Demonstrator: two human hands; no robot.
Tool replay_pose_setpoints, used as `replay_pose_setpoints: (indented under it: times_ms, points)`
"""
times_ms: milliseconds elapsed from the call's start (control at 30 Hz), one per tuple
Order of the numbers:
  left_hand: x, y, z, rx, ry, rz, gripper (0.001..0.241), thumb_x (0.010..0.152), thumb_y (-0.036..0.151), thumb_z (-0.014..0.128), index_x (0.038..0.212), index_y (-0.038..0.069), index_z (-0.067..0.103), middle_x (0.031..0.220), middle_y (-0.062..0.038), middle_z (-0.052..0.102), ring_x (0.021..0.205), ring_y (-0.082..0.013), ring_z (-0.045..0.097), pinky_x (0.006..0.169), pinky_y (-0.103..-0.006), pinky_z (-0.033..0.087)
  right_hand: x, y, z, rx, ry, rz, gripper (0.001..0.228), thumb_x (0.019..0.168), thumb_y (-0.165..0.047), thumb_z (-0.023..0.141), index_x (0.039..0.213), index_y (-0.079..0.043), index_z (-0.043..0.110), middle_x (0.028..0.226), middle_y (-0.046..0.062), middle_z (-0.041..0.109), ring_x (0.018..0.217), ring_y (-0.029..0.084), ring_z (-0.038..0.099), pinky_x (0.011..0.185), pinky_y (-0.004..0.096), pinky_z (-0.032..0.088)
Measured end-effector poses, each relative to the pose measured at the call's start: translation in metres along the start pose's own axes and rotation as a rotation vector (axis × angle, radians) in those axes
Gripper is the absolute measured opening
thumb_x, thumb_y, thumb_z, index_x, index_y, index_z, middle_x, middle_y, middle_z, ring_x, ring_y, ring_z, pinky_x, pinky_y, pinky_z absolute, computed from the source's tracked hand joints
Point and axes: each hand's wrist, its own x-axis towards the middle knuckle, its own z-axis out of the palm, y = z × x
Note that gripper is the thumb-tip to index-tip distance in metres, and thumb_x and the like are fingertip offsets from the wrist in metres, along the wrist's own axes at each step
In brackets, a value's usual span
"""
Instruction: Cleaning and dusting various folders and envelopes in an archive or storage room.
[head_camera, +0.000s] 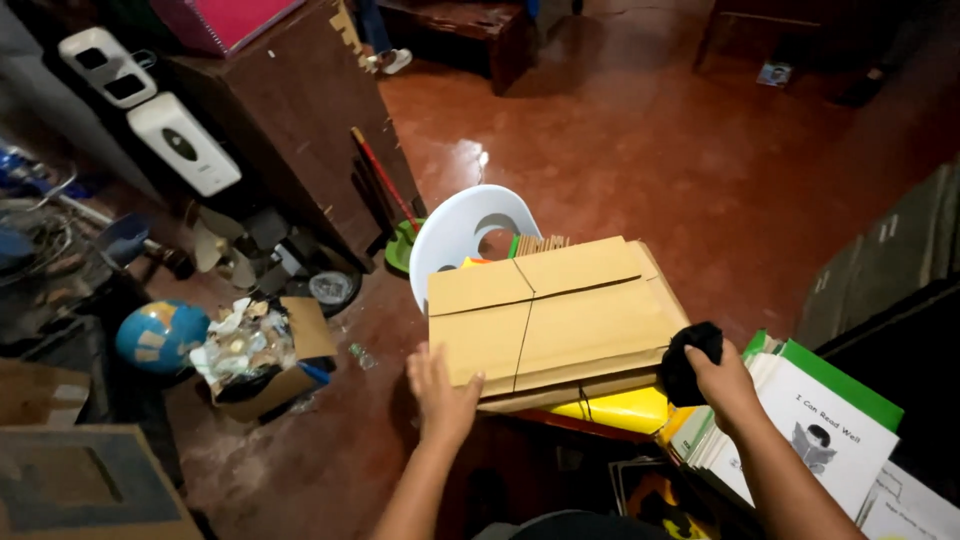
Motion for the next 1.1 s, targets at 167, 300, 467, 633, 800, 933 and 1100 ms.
replay_pose_setpoints:
  times_ms: [167, 300, 467, 633, 800, 933, 1100]
  points:
    - [0.013, -0.033, 0.016, -0.096, -0.064, -0.031, 0.096, 0.082, 0.049, 0.078, 0.152, 0.001, 0.034, 0.158, -0.028, 0.030, 0.138, -0.0454, 0.039, 0.111, -0.0496, 0.038, 0.013, 0.006, 0.016, -0.043, -0.002, 0.084, 0.039, 0.101, -0.023, 0.056, 0.124, 0.007, 0.062, 0.107, 0.024, 0.067, 0.089, 0.034, 0.062, 0.079, 0.042, 0.051]
    - [0.030, -0.026, -0.008, 0.000, -0.302, -0.116, 0.094, 0.086, 0.059, 0.072, 0.156, 0.008, 0.033, 0.163, -0.018, 0.027, 0.140, -0.0410, 0.039, 0.114, -0.0497, 0.036, 0.016, 0.002, 0.037, 0.061, 0.069, 0.054, 0.030, 0.096, -0.019, 0.050, 0.099, 0.007, 0.067, 0.083, 0.020, 0.065, 0.070, 0.031, 0.057, 0.063, 0.040, 0.047]
    - [0.070, -0.050, -0.007, -0.071, -0.342, -0.040, 0.094, 0.084, 0.057, 0.073, 0.154, 0.007, 0.035, 0.163, -0.018, 0.029, 0.144, -0.0393, 0.036, 0.116, -0.0475, 0.036, -0.012, -0.031, 0.061, -0.085, 0.221, 0.145, 0.035, 0.093, -0.020, 0.049, 0.104, 0.008, 0.068, 0.095, 0.023, 0.069, 0.081, 0.037, 0.061, 0.072, 0.046, 0.051]
    - [0.111, -0.078, -0.015, -0.178, -0.488, -0.012, 0.090, 0.087, 0.049, 0.072, 0.156, 0.009, 0.031, 0.166, -0.015, 0.023, 0.149, -0.0328, 0.034, 0.117, -0.0413, 0.037, -0.042, -0.030, 0.084, -0.276, 0.286, 0.212, 0.043, 0.095, -0.023, 0.053, 0.113, 0.011, 0.073, 0.096, 0.031, 0.070, 0.080, 0.043, 0.065, 0.076, 0.049, 0.055]
    - [0.136, -0.085, -0.026, -0.300, -0.501, -0.126, 0.080, 0.093, 0.040, 0.058, 0.161, 0.016, 0.024, 0.152, -0.018, 0.048, 0.131, -0.0353, 0.058, 0.106, -0.0418, 0.049, -0.039, 0.041, 0.095, -0.345, 0.376, 0.069, 0.049, 0.096, -0.030, 0.050, 0.117, 0.011, 0.066, 0.117, 0.028, 0.068, 0.106, 0.044, 0.063, 0.097, 0.047, 0.049]
    - [0.167, -0.084, -0.026, -0.300, -0.550, -0.138, 0.084, 0.095, 0.040, 0.055, 0.160, 0.004, 0.017, 0.142, -0.015, 0.061, 0.122, -0.0338, 0.065, 0.100, -0.0405, 0.052, -0.064, 0.030, 0.101, -0.117, 0.492, 0.140, 0.046, 0.102, -0.027, 0.052, 0.125, 0.012, 0.063, 0.113, 0.031, 0.069, 0.098, 0.042, 0.064, 0.092, 0.046, 0.050]
    - [0.191, -0.070, -0.025, -0.043, -0.364, 0.217, 0.082, 0.098, 0.037, 0.055, 0.159, -0.001, 0.015, 0.164, -0.026, 0.023, 0.152, -0.0413, 0.020, 0.123, -0.0532, 0.019, -0.063, 0.069, 0.081, -0.506, 0.825, -0.167, 0.057, 0.105, -0.028, 0.053, 0.155, 0.000, 0.050, 0.135, 0.040, 0.041, 0.118, 0.052, 0.038, 0.104, 0.059, 0.030]
